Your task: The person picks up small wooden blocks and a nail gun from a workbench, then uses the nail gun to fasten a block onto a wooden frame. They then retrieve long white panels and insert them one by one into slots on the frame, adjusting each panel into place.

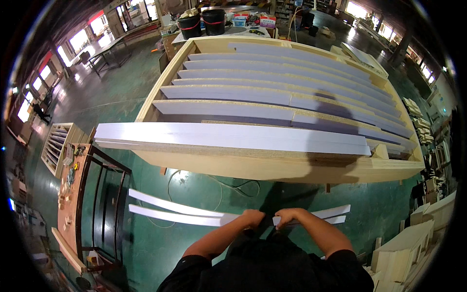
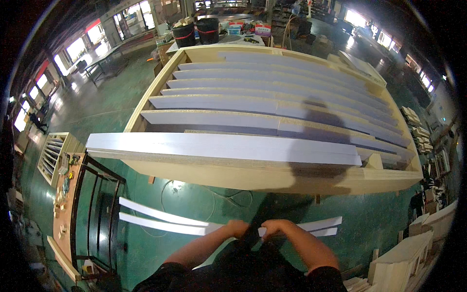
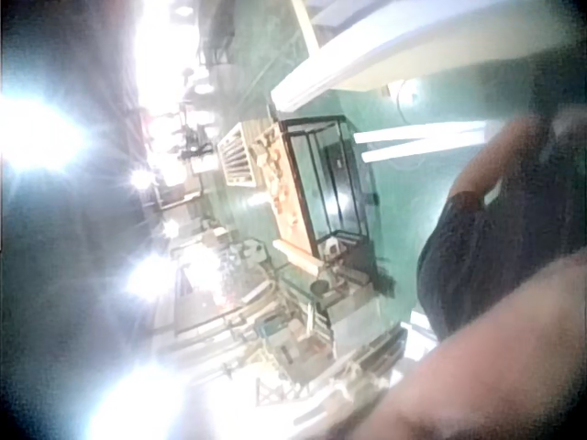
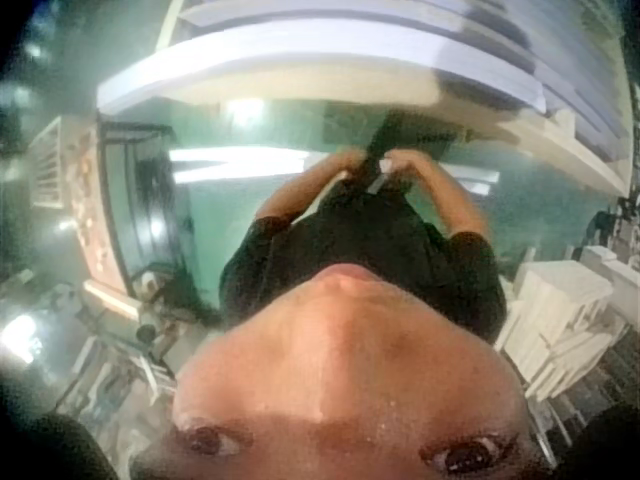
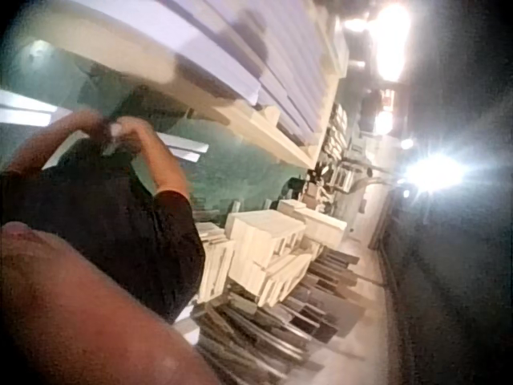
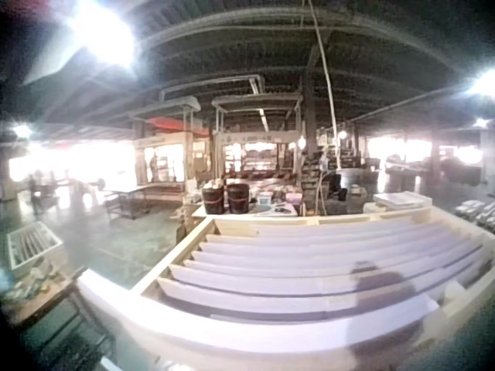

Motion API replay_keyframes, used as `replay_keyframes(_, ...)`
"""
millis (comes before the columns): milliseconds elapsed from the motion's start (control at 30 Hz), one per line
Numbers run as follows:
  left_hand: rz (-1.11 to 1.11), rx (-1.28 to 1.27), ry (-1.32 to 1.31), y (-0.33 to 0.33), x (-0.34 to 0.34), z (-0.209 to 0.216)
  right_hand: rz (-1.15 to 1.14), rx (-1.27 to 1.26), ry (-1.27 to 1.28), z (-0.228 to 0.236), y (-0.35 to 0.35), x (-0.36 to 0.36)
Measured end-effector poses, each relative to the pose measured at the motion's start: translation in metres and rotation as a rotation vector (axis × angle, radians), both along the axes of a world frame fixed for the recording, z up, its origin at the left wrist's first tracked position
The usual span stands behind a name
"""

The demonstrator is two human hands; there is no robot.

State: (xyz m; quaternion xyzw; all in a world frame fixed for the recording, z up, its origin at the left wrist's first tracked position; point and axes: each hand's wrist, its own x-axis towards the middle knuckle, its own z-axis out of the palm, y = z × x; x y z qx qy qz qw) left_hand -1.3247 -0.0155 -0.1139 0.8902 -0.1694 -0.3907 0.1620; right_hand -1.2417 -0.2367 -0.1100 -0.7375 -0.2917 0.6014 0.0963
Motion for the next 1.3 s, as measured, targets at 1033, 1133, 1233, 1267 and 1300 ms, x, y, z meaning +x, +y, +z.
replay_keyframes(1033,0.051,0.230,-0.942,0.142,-0.063,0.398,0.040,0.422,-1.269,0.366,-0.045,-0.011)
replay_keyframes(1133,0.048,0.083,-1.048,0.134,-0.004,0.412,-0.144,0.356,-1.317,0.396,-0.062,0.017)
replay_keyframes(1233,0.021,0.064,-1.039,0.137,0.050,0.418,-0.184,0.348,-1.320,0.412,-0.048,0.069)
replay_keyframes(1267,0.033,0.059,-1.029,0.140,0.065,0.415,-0.171,0.351,-1.337,0.414,-0.044,0.086)
replay_keyframes(1300,0.053,0.050,-1.020,0.145,0.081,0.411,-0.113,0.448,-1.428,0.402,-0.047,0.104)
